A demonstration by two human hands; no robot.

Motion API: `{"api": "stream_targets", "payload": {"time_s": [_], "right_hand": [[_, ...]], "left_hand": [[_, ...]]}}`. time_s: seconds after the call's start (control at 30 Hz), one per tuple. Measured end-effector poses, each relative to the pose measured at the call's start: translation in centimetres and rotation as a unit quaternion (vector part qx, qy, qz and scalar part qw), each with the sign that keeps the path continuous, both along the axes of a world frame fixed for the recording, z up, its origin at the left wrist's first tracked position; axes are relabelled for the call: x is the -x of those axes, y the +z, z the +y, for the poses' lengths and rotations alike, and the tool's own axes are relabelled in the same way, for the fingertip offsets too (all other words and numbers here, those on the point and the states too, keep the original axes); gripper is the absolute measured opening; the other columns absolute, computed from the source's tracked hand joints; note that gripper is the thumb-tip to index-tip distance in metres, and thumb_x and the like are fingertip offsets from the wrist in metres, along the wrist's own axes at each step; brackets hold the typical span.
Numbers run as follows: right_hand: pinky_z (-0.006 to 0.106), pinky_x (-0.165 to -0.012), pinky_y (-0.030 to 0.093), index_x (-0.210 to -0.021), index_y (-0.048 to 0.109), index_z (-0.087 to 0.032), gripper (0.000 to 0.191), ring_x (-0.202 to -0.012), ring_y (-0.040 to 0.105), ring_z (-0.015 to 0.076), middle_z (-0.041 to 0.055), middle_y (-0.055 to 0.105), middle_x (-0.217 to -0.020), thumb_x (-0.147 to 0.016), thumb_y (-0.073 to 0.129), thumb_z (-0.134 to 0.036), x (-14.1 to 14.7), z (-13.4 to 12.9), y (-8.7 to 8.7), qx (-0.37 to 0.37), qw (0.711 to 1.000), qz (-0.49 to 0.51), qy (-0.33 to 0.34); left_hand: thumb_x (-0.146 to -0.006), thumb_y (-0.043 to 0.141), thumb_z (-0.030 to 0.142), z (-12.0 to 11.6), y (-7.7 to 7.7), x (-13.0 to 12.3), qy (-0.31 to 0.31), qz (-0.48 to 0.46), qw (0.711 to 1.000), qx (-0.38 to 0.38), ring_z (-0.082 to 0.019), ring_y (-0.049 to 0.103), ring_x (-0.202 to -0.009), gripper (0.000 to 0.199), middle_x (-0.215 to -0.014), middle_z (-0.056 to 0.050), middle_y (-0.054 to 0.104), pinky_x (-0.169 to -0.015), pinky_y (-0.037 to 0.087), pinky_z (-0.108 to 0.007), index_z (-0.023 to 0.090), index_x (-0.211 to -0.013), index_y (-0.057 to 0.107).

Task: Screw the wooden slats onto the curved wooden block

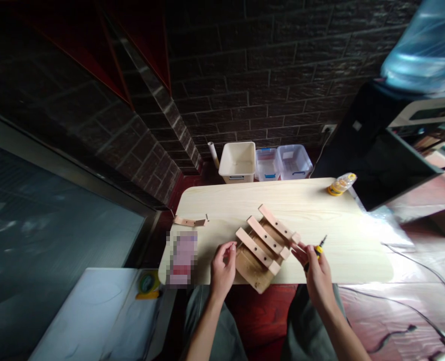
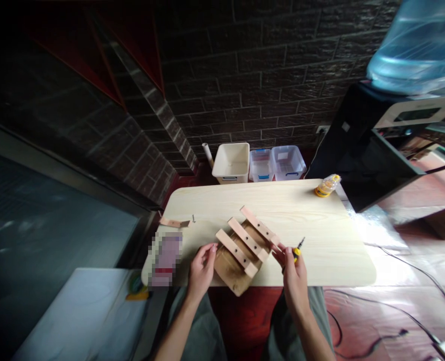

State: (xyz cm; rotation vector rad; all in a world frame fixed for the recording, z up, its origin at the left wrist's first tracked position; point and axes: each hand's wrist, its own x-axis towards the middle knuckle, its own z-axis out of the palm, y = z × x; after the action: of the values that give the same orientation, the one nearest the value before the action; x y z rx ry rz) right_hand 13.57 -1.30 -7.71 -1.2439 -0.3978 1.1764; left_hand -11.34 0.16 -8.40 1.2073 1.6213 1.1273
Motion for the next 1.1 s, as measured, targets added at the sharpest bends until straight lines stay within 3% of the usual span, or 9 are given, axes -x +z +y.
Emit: {"api": "stream_targets", "payload": {"time_s": [0.1, 0.17, 0.3, 0.4, 0.5, 0.6, 0.73, 0.9, 1.1], "right_hand": [[0.044, -0.092, 0.051, -0.089, 0.061, -0.022, 0.034, -0.108, 0.065, 0.0266, 0.0092, 0.071, -0.112, -0.079, 0.067, -0.053, -0.8, 3.0, 0.5, -0.055, 0.997, 0.04, 0.023], [0.046, -0.094, 0.05, -0.087, 0.062, -0.022, 0.032, -0.11, 0.063, 0.0264, 0.0092, 0.071, -0.112, -0.079, 0.068, -0.052, -1.2, 3.3, 0.4, -0.061, 0.997, 0.038, 0.016], [0.044, -0.097, 0.049, -0.093, 0.066, -0.021, 0.035, -0.109, 0.064, 0.0265, 0.0097, 0.072, -0.111, -0.079, 0.067, -0.053, -1.3, 0.1, -0.9, -0.007, 0.999, 0.03, 0.04], [0.042, -0.098, 0.049, -0.098, 0.069, -0.021, 0.041, -0.107, 0.065, 0.0267, 0.0093, 0.072, -0.109, -0.078, 0.066, -0.056, -0.9, -2.9, -1.8, 0.032, 0.999, 0.011, 0.031], [0.043, -0.094, 0.051, -0.102, 0.069, -0.021, 0.044, -0.105, 0.066, 0.028, 0.0091, 0.072, -0.111, -0.08, 0.062, -0.059, -0.6, -4.7, -2.2, 0.044, 0.999, 0.001, 0.022], [0.042, -0.092, 0.052, -0.105, 0.067, -0.022, 0.044, -0.103, 0.067, 0.0273, 0.0082, 0.071, -0.114, -0.083, 0.059, -0.059, -0.6, -5.5, -2.2, 0.059, 0.997, -0.035, 0.024], [0.039, -0.092, 0.051, -0.103, 0.068, -0.021, 0.042, -0.1, 0.067, 0.0259, 0.0074, 0.072, -0.108, -0.085, 0.058, -0.057, -0.9, -6.2, -2.2, 0.073, 0.992, -0.092, 0.047], [0.038, -0.085, 0.054, -0.1, 0.07, -0.02, 0.044, -0.092, 0.069, 0.0258, 0.0079, 0.074, -0.1, -0.082, 0.06, -0.059, -1.6, -7.2, -2.5, 0.079, 0.993, -0.079, 0.046], [0.037, -0.074, 0.056, -0.093, 0.068, -0.019, 0.044, -0.088, 0.069, 0.0273, 0.0096, 0.074, -0.096, -0.08, 0.062, -0.06, -3.1, -8.2, -2.9, 0.074, 0.996, -0.033, 0.043]], "left_hand": [[-0.087, 0.056, 0.053, -2.8, 0.3, -0.7, -0.014, 0.014, 1.0, 0.023, -0.022, 0.067, -0.079, 0.034, -0.086, -0.007, 0.071, -0.072, 0.054, -0.032, 0.024, -0.1, 0.068], [-0.087, 0.056, 0.053, -4.4, 0.8, -1.3, -0.017, 0.032, 0.999, 0.026, -0.021, 0.065, -0.069, 0.032, -0.076, -0.005, 0.069, -0.065, 0.053, -0.03, 0.023, -0.092, 0.068], [-0.088, 0.058, 0.045, -6.1, 2.6, -2.3, -0.071, 0.053, 0.996, 0.005, -0.02, 0.067, -0.074, 0.025, -0.086, -0.005, 0.072, -0.069, 0.054, -0.028, 0.025, -0.098, 0.069], [-0.092, 0.052, 0.041, -6.6, 4.6, -2.9, -0.078, 0.087, 0.993, -0.024, -0.02, 0.068, -0.078, 0.027, -0.091, -0.006, 0.073, -0.071, 0.055, -0.028, 0.022, -0.105, 0.068], [-0.094, 0.051, 0.036, -6.3, 7.0, -3.3, -0.084, 0.151, 0.983, -0.07, -0.017, 0.068, -0.078, 0.025, -0.089, -0.005, 0.073, -0.071, 0.054, -0.026, 0.022, -0.109, 0.065], [-0.093, 0.054, 0.032, -4.8, 9.6, -3.8, -0.146, 0.204, 0.962, -0.109, -0.015, 0.067, -0.08, 0.022, -0.091, -0.003, 0.073, -0.072, 0.052, -0.024, 0.023, -0.112, 0.061], [-0.094, 0.052, 0.028, -1.2, 11.9, -5.1, -0.28, 0.323, 0.892, -0.148, -0.016, 0.064, -0.083, 0.014, -0.088, -0.002, 0.071, -0.079, 0.049, -0.029, 0.024, -0.093, 0.066], [-0.092, 0.056, 0.023, 2.5, 11.6, -7.3, -0.374, 0.385, 0.827, -0.166, -0.017, 0.063, -0.086, 0.015, -0.085, -0.001, 0.071, -0.083, 0.046, -0.031, 0.024, -0.087, 0.07], [-0.089, 0.057, 0.021, 3.3, 10.0, -8.9, -0.398, 0.433, 0.797, -0.14, -0.017, 0.062, -0.086, 0.015, -0.088, -0.001, 0.069, -0.08, 0.045, -0.03, 0.024, -0.085, 0.071]]}}
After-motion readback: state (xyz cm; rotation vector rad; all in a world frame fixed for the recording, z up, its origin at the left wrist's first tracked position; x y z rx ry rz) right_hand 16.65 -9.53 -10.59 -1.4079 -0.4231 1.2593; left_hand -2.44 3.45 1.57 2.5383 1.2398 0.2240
